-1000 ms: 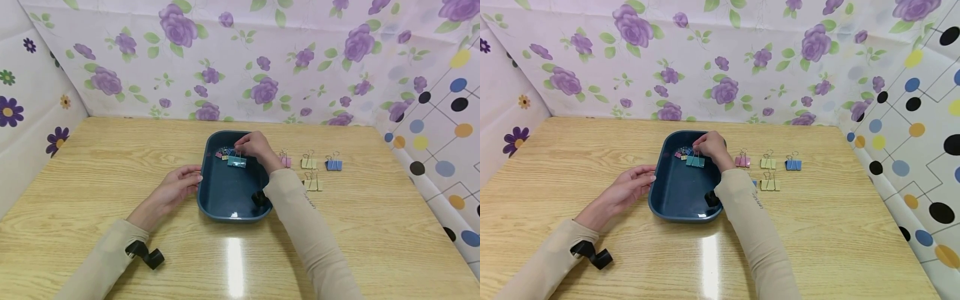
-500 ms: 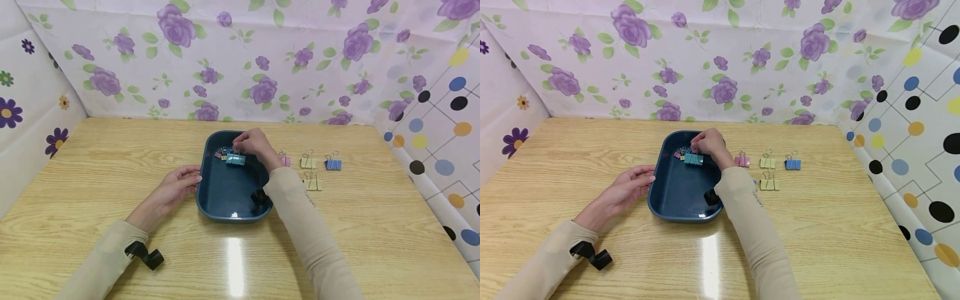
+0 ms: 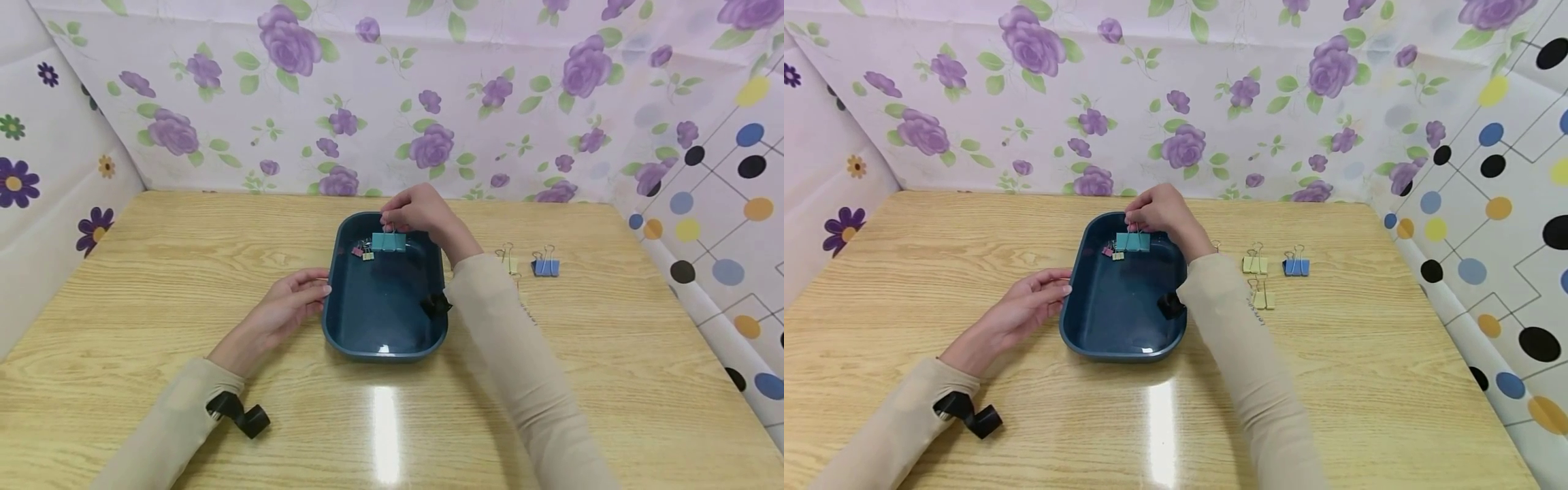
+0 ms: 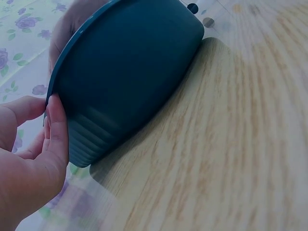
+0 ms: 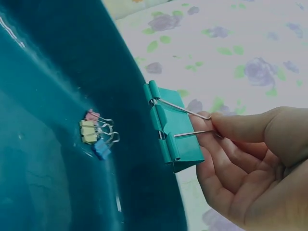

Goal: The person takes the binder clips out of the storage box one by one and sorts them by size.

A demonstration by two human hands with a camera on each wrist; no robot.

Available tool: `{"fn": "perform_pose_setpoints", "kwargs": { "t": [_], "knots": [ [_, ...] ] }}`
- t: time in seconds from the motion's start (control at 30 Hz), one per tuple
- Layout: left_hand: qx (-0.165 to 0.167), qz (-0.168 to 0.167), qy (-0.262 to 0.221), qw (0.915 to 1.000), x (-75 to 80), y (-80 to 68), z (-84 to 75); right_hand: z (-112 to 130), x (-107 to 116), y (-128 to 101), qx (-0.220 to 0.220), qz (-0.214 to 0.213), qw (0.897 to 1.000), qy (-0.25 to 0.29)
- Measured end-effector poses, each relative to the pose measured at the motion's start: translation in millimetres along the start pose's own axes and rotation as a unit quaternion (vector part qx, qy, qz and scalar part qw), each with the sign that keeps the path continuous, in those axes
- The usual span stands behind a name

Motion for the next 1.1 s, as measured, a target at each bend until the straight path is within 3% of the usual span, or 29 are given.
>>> {"fn": "perform_pose_setpoints", "kwargs": {
  "t": [0.37, 0.67, 1.1],
  "knots": [
    [0.007, -0.004, 0.006, 0.9999, -2.3, 1.1, -0.5, 7.7, 14.5, -19.6, 0.032, 0.021, 0.999, -0.037],
    [0.001, 0.003, 0.010, 0.9999, -3.0, 2.4, -0.6, -8.1, 36.1, -40.5, 0.035, 0.013, 0.996, -0.079],
    [0.002, -0.003, 0.003, 1.0000, -1.2, 0.4, -0.6, -47.2, 71.0, -58.3, 0.027, -0.023, 0.998, -0.058]
  ]
}}
Point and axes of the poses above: each hand's wrist, its own y-axis towards the middle knuckle, its own x-axis out of the back of the hand, z = x × y, the point moved 5 cm from there along y, towards the middle knuckle, and after that the axes turned 2 degrees about z, right-handed, at the moved point
